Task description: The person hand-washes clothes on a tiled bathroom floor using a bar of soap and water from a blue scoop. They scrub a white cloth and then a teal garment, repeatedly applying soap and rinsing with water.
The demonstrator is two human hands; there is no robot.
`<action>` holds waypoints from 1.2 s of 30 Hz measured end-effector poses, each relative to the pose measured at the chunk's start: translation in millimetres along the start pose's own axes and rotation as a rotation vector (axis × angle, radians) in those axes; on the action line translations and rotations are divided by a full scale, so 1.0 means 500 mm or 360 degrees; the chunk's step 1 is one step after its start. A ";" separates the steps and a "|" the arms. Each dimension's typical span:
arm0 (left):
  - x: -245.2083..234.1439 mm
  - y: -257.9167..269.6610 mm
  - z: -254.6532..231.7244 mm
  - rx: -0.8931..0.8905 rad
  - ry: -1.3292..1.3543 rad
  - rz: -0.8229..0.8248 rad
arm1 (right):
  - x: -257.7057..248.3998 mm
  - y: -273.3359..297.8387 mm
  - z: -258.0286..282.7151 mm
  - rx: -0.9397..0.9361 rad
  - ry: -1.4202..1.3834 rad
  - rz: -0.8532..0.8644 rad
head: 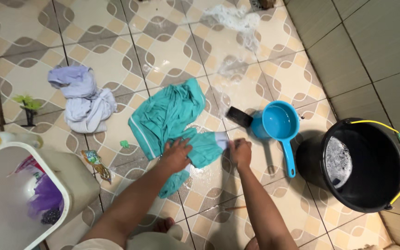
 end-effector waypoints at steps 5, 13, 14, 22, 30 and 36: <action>-0.032 -0.009 -0.002 -0.0027 0.0353 -0.0299 | 0.011 -0.060 0.109 -0.0390 -0.0127 0.0137; -0.060 -0.006 -0.080 -0.0031 -0.0122 0.0232 | -0.025 -0.096 0.127 -0.0178 -0.0859 0.0114; -0.075 -0.005 -0.056 -0.0040 -0.0111 0.0212 | -0.030 -0.105 0.108 -0.0130 -0.0757 0.0069; -0.038 -0.018 -0.080 0.0048 -0.0254 -0.0030 | 0.013 -0.037 0.073 -0.0035 -0.0693 0.0072; -0.026 -0.027 -0.101 0.0296 -0.0408 0.0325 | -0.084 -0.139 0.122 -0.0506 0.0156 -0.0119; -0.002 0.039 -0.103 0.0674 -0.0302 -0.0280 | -0.058 -0.226 0.106 -0.0517 0.0488 0.0442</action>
Point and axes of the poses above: each hand's wrist, its own y-axis away from the middle knuckle, its own x-axis out of the palm, z = x × y, the point moved 4 cm from there along -y, towards the middle knuckle, and after that the axes turned 13 degrees about -x, right-handed, at the moved point
